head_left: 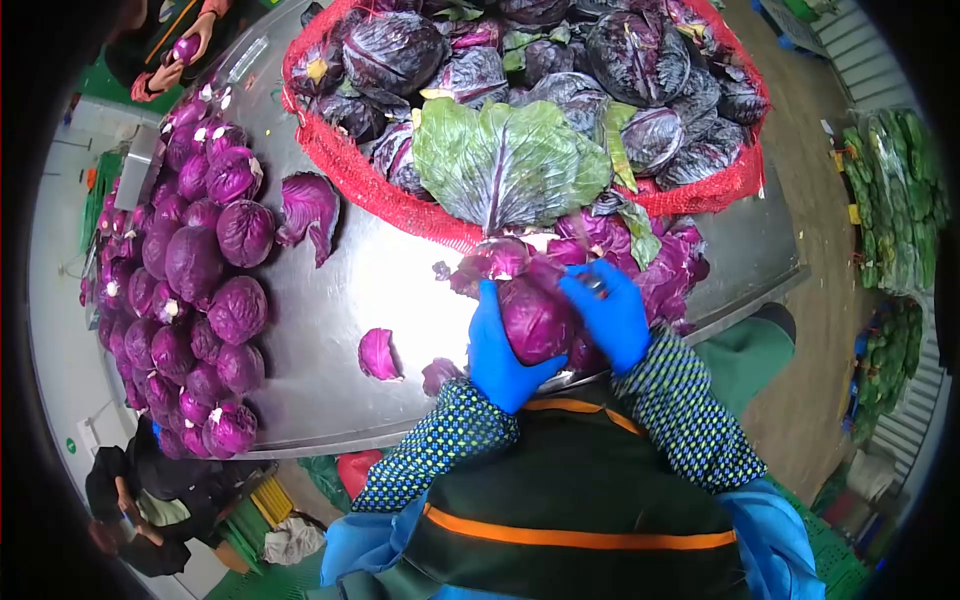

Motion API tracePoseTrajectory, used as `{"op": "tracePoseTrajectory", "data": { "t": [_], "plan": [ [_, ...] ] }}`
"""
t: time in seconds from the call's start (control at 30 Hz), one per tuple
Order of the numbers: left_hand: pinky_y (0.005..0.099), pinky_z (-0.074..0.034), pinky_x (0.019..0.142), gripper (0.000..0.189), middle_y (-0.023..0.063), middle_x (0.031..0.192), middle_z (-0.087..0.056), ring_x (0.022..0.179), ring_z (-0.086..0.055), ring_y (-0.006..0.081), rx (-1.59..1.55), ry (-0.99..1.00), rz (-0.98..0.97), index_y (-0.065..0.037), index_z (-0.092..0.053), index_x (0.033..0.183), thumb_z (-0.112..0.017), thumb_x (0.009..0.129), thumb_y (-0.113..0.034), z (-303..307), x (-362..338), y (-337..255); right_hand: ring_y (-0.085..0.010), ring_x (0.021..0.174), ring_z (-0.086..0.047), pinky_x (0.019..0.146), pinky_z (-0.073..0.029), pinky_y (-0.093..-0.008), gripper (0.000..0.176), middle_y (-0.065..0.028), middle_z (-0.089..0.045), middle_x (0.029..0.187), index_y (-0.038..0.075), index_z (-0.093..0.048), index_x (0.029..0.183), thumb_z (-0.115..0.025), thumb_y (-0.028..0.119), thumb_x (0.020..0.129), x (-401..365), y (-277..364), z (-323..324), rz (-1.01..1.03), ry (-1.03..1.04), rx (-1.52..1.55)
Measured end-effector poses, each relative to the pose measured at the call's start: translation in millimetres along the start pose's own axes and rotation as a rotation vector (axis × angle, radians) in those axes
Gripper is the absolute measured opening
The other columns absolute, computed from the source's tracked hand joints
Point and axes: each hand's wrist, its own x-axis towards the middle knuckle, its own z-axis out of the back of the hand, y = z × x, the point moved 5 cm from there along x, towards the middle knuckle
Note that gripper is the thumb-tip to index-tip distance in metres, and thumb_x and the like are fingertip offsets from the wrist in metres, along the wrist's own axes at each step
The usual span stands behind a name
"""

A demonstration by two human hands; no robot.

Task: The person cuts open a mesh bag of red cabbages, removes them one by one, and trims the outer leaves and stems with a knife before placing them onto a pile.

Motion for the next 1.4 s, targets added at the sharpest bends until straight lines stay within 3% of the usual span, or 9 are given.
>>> {"op": "tracePoseTrajectory", "data": {
  "t": [0.17, 0.23, 0.37, 0.57, 0.73, 0.83, 0.93, 1.13, 1.4],
  "plan": [
    [0.0429, -0.034, 0.102, 0.119, 0.0243, 0.136, -0.030, 0.122, -0.040, 0.0356, 0.170, -0.078, -0.032, 0.001, -0.014, 0.140, -0.087, 0.052, -0.029, 3.2, -5.9, 2.7, -0.0092, 0.056, -0.050, 0.050, -0.045, -0.0264, 0.023, -0.0022, -0.056, 0.070, 0.003, -0.056, 0.092, -0.069, 0.019, 0.080, -3.6, -11.4, 4.0, -0.063, -0.149, 0.082],
    [0.0411, -0.032, 0.104, 0.115, 0.0209, 0.138, -0.029, 0.124, -0.039, 0.0314, -0.236, 0.098, 0.057, 0.001, -0.018, 0.140, -0.088, 0.052, -0.026, 7.2, -1.3, 23.5, -0.0076, 0.046, -0.046, 0.039, -0.039, -0.0234, 0.023, 0.0002, -0.051, 0.066, 0.004, -0.054, 0.091, -0.069, 0.018, 0.080, -6.8, -6.7, -0.6, -0.111, -0.207, 0.277],
    [0.0403, -0.033, 0.104, 0.111, 0.0165, 0.135, -0.035, 0.124, -0.039, 0.0278, -0.701, 0.248, 0.158, -0.001, -0.018, 0.140, -0.087, 0.054, -0.016, 38.9, -9.8, 8.8, -0.0091, 0.046, -0.048, 0.041, -0.040, -0.0230, 0.021, 0.0013, -0.052, 0.064, 0.007, -0.055, 0.093, -0.070, 0.015, 0.080, -26.6, 40.8, 3.2, -0.137, -0.161, 0.489],
    [0.0397, -0.035, 0.103, 0.104, 0.0131, 0.134, -0.038, 0.123, -0.041, 0.0254, -1.054, -0.018, 0.157, -0.003, -0.018, 0.141, -0.081, 0.061, -0.020, 70.8, -7.4, -1.8, -0.0104, 0.046, -0.048, 0.041, -0.041, -0.0238, 0.025, 0.0001, -0.053, 0.070, 0.007, -0.052, 0.100, -0.068, 0.012, 0.081, -45.8, 85.9, 32.1, -0.024, -0.327, 0.547],
    [0.0594, -0.030, 0.103, 0.076, 0.0154, 0.143, -0.030, 0.128, -0.034, 0.0361, -1.550, -0.130, 0.352, -0.012, -0.025, 0.141, -0.057, 0.083, -0.049, 87.1, 12.2, 9.6, -0.0071, 0.060, -0.053, 0.049, -0.041, -0.0191, 0.019, 0.0003, -0.056, 0.077, 0.004, -0.055, 0.099, -0.063, 0.012, 0.083, -44.3, 94.2, 82.8, 0.094, -0.486, 0.443],
    [0.0598, -0.030, 0.102, 0.079, 0.0130, 0.143, -0.029, 0.128, -0.033, 0.0363, -2.112, -0.071, 0.430, -0.017, -0.026, 0.141, -0.059, 0.080, -0.055, 81.1, 15.7, -3.1, -0.0201, 0.104, -0.053, 0.087, -0.043, -0.0300, 0.043, -0.0119, -0.055, 0.115, 0.002, -0.052, 0.119, -0.067, 0.009, 0.080, -22.5, 125.5, 88.8, 0.434, -0.424, -0.196],
    [0.0615, -0.030, 0.100, 0.078, 0.0146, 0.143, -0.029, 0.127, -0.034, 0.0372, -1.931, -0.123, 0.388, -0.017, -0.026, 0.140, -0.060, 0.080, -0.053, 72.4, 20.7, -6.5, -0.0279, 0.128, -0.037, 0.101, -0.036, -0.0373, 0.055, -0.0178, -0.039, 0.136, 0.004, -0.050, 0.123, -0.073, 0.011, 0.073, -35.1, 149.1, 9.6, 0.736, 0.026, -0.288],
    [0.0452, -0.035, 0.104, 0.066, 0.0166, 0.136, -0.037, 0.124, -0.040, 0.0329, -1.501, -0.372, 0.168, -0.005, -0.022, 0.139, -0.057, 0.084, -0.015, 86.4, 2.4, -26.0, -0.0276, 0.113, -0.050, 0.094, -0.042, -0.0362, 0.058, -0.0167, -0.049, 0.121, 0.003, -0.049, 0.124, -0.074, 0.009, 0.072, -45.6, 148.4, -48.1, 0.747, 0.095, -0.191],
    [0.0433, -0.039, 0.100, 0.118, 0.0154, 0.137, -0.027, 0.122, -0.038, 0.0300, -0.636, -0.512, -0.012, -0.007, -0.006, 0.142, -0.084, 0.053, -0.015, 110.0, -3.7, -48.5, -0.0218, 0.098, -0.059, 0.081, -0.049, -0.0336, 0.048, -0.0142, -0.055, 0.112, 0.005, -0.051, 0.120, -0.067, 0.008, 0.075, -33.0, 112.5, -36.4, 0.381, 0.054, 0.054]
  ]
}}
